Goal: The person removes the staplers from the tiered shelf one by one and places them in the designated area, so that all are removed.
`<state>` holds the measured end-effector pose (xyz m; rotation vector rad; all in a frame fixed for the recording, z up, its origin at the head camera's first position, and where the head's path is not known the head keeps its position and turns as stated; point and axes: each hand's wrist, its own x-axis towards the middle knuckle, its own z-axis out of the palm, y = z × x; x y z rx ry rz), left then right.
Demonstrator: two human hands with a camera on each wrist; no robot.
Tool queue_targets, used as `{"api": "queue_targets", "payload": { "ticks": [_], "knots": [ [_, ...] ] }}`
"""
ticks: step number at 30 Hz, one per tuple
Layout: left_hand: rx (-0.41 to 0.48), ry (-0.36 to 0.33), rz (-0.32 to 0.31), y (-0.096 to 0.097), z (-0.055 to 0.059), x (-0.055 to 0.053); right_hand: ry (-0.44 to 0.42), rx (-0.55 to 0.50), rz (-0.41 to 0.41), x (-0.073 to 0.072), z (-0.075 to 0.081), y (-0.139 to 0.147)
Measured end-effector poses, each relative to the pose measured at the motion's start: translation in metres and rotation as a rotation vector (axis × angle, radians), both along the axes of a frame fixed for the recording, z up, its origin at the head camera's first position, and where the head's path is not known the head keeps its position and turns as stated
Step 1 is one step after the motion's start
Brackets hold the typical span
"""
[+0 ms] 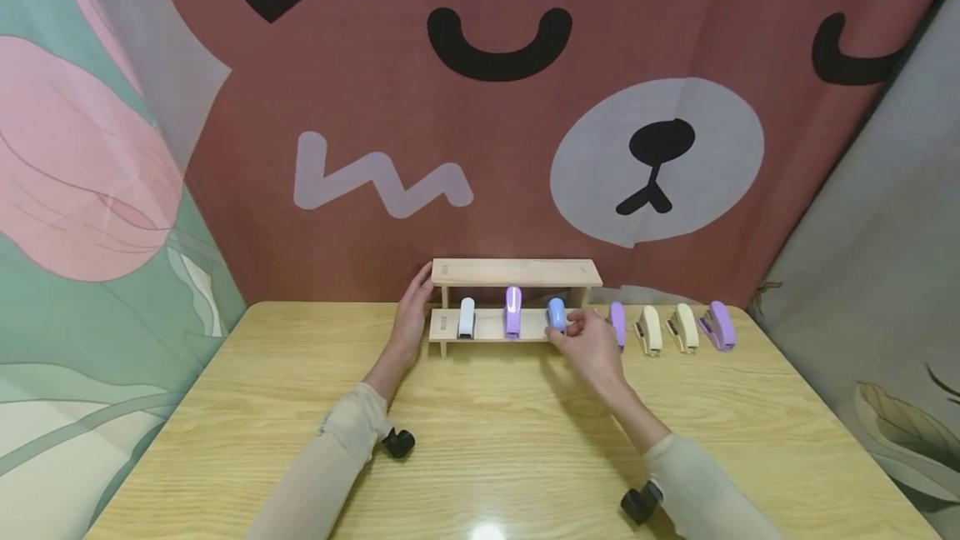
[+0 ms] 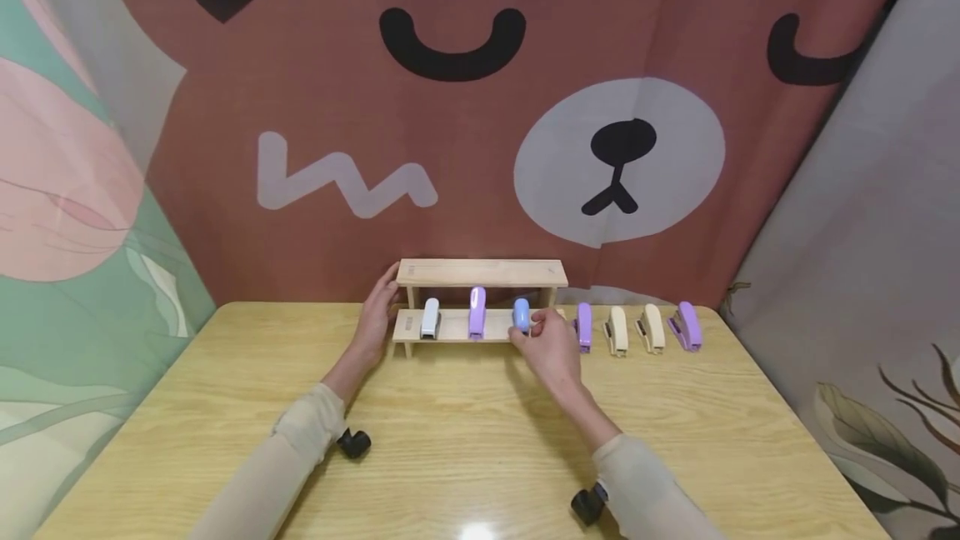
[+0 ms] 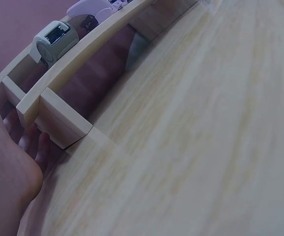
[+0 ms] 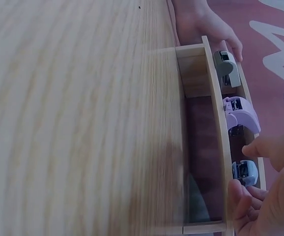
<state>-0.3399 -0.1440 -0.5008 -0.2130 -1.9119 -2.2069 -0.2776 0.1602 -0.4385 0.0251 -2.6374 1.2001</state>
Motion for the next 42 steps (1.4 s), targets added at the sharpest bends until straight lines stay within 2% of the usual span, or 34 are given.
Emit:
{"api": "queue_targets", "payload": {
  "ticks": [12, 21, 28, 42],
  "knots": [
    [0.002, 0.002, 0.009, 0.001, -0.001, 0.0, -0.029, 0.059, -0.028, -0.002, -0.004, -0.003],
    [-0.004, 0.014, -0.007, 0.0, -0.002, -0.001, 0.004, 0.065, -0.043, -0.004, -0.007, -0.004],
    [-0.004, -0.009, -0.053, -0.001, 0.026, 0.019, 0.024, 0.067, -0.058, -0.004, -0.01, -0.005],
    [-0.018, -0.003, -0.062, -0.001, 0.027, 0.022, 0.034, 0.035, -0.072, -0.003, -0.011, -0.005]
  ]
}}
